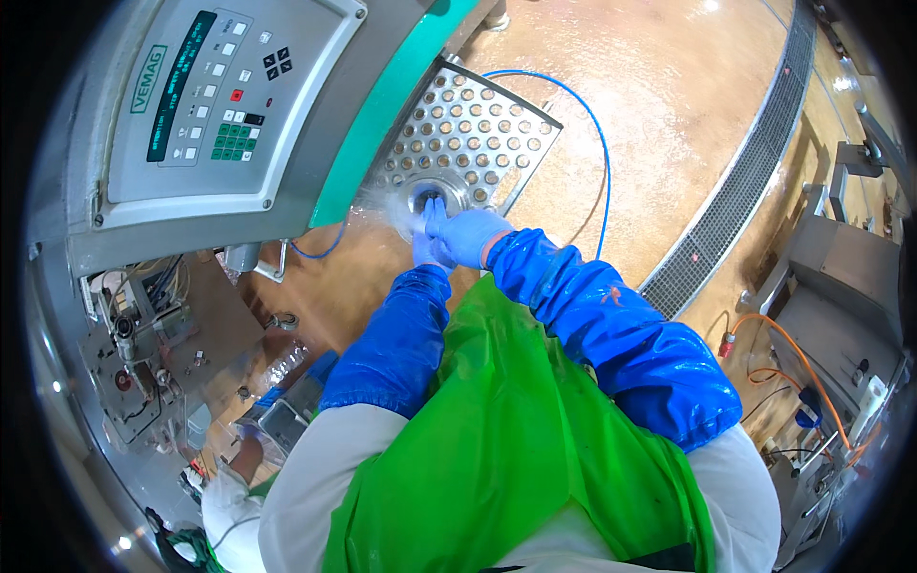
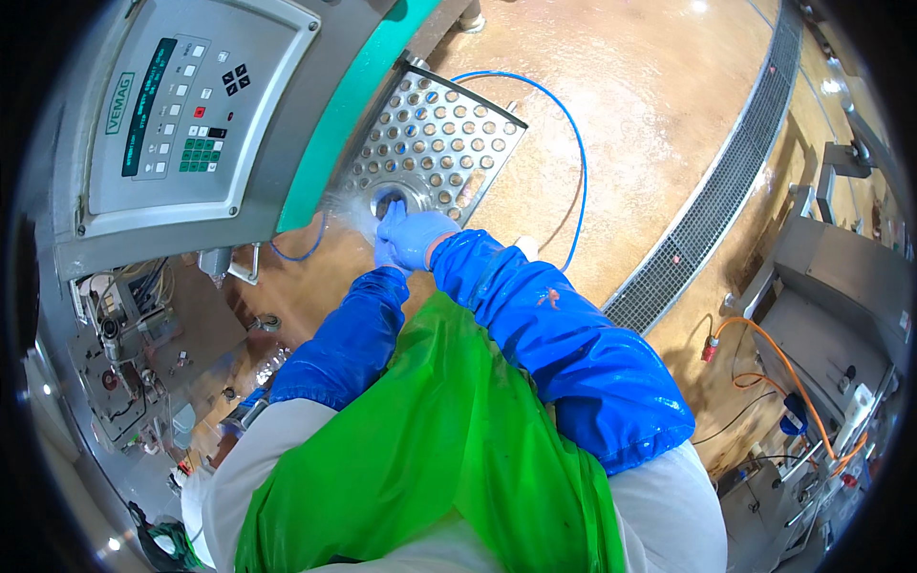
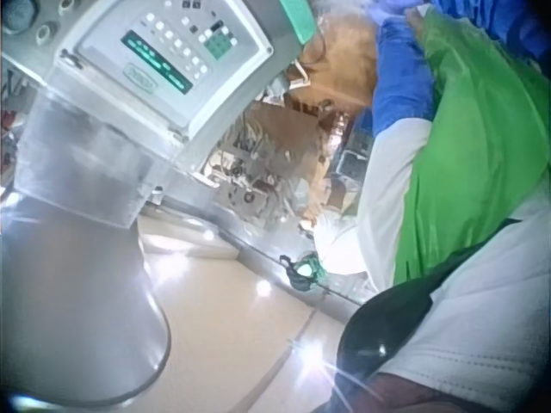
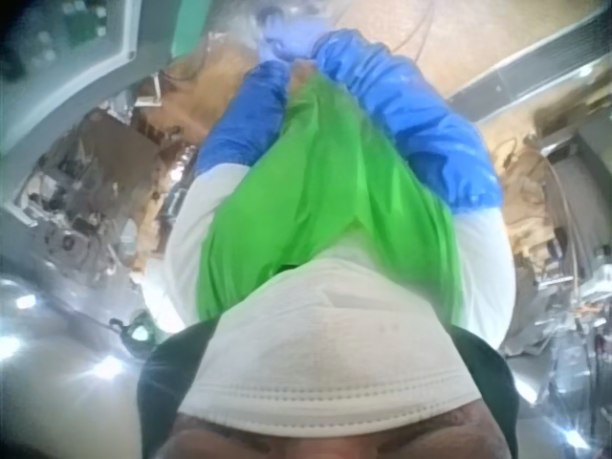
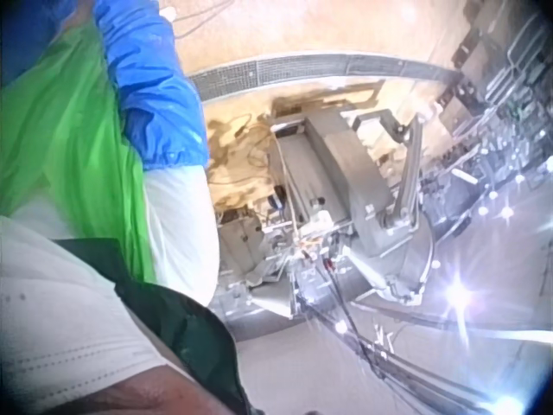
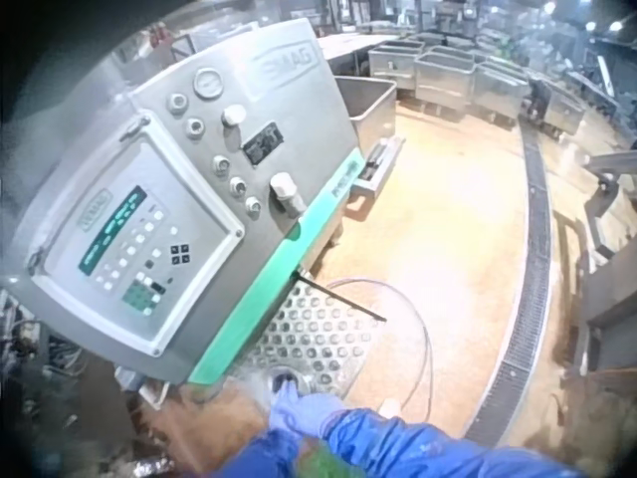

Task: The person operates a control panel, removes a cylindrical metal component from a machine, places it in a basket, retrieves a tool, and reassembles the machine by inserting a multi-segmented metal assembly into a port. The person also handles a blue hose and moves around the workspace.

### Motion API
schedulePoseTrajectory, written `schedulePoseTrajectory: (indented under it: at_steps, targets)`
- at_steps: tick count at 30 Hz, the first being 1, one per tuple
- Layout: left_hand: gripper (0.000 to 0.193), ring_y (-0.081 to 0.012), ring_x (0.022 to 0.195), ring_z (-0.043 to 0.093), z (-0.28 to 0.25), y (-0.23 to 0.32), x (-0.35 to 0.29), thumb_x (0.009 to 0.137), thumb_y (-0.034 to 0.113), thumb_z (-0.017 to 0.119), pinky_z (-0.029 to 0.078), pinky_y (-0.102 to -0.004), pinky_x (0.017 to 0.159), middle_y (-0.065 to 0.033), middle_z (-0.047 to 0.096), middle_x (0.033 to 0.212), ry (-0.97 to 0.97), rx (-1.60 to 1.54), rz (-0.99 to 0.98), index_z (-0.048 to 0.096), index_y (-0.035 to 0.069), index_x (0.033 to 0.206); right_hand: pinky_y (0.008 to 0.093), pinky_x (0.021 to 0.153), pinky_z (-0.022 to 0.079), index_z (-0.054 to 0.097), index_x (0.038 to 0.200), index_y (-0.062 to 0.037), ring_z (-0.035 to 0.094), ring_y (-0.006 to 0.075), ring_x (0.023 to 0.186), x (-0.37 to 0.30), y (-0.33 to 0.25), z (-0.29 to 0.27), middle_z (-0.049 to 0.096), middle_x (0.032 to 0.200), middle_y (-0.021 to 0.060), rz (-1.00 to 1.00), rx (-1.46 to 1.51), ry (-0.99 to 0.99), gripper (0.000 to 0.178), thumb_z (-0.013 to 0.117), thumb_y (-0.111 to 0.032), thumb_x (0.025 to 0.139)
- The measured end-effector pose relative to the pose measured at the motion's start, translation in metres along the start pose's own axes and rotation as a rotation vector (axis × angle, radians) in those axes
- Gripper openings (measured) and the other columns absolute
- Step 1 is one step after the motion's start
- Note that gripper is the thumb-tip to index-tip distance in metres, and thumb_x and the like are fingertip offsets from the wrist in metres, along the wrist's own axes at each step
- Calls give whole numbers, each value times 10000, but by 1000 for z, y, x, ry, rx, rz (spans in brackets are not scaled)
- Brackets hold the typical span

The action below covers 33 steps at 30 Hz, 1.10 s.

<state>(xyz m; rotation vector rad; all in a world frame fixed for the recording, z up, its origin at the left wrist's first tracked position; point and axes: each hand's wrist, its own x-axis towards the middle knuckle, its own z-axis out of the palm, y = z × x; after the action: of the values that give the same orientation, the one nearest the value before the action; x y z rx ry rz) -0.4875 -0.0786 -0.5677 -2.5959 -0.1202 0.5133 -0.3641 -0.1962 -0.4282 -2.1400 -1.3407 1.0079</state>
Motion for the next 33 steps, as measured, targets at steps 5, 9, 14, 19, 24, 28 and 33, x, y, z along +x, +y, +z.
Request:
schedulePoseTrajectory:
  at_steps: [5, 9, 14, 19, 24, 28, 33]
  targets:
    - [654, -344, 1437, 307, -19, -3, -15, 949, 344, 499, 276, -450, 1160, -211, 346, 1534, -176, -409, -6, 308, 54, 1504, 530, 728, 514, 603, 1155, -190, 667, 426, 842, 16, -12, -2, 685, 914, 207, 12, -28, -60, 282, 511, -275, 903]
    - [858, -348, 1372, 400, 27, 24, -1, 811, 393, 697, 228, -461, 1174, -248, 439, 1447, 23, -811, -243, 315, 18, 1482, 526, 775, 515, 612, 1168, -182, 667, 433, 887, 2, 18, -7, 684, 980, 227, 139, -4, -120, 299, 482, -267, 913]
    - [893, -329, 1247, 542, -41, 7, 7, 746, 407, 764, 198, -455, 1173, -244, 579, 1302, -209, -822, -330, 360, -43, 1404, 523, 813, 508, 600, 1209, -174, 662, 437, 927, -47, 44, 5, 685, 1009, 234, 239, 11, -211, 325, 448, -234, 928]
    - [840, -333, 1190, 586, -42, 3, 22, 704, 372, 772, 393, -402, 1077, -220, 639, 1218, -241, -982, -491, 413, -42, 1341, 528, 776, 503, 588, 1211, -196, 662, 424, 867, -65, 72, 30, 685, 946, 228, 285, 148, 27, 305, 458, -250, 941]
    - [531, -324, 1045, 638, 27, -55, 44, 721, 290, 744, 475, -359, 943, -182, 679, 1102, -112, -1749, -597, 619, -41, 1117, 526, 749, 506, 591, 1196, -201, 659, 422, 812, -72, 47, 23, 681, 889, 217, 209, 180, 129, 286, 477, -241, 937]
    - [409, -297, 1016, 641, 45, -65, 34, 784, 232, 695, 482, -365, 924, -137, 668, 1129, -174, -2460, -732, 645, -12, 1109, 526, 738, 508, 590, 1193, -203, 659, 418, 785, -86, 29, 9, 680, 870, 216, 193, 186, 200, 283, 477, -232, 936]
    - [413, -291, 1064, 638, 2, -59, 17, 838, 233, 620, 490, -414, 969, -118, 664, 1169, -340, -2680, -739, 606, 23, 1194, 523, 749, 508, 602, 1159, -194, 659, 417, 835, -105, 22, -6, 678, 915, 219, 198, 168, 123, 274, 465, -260, 931]
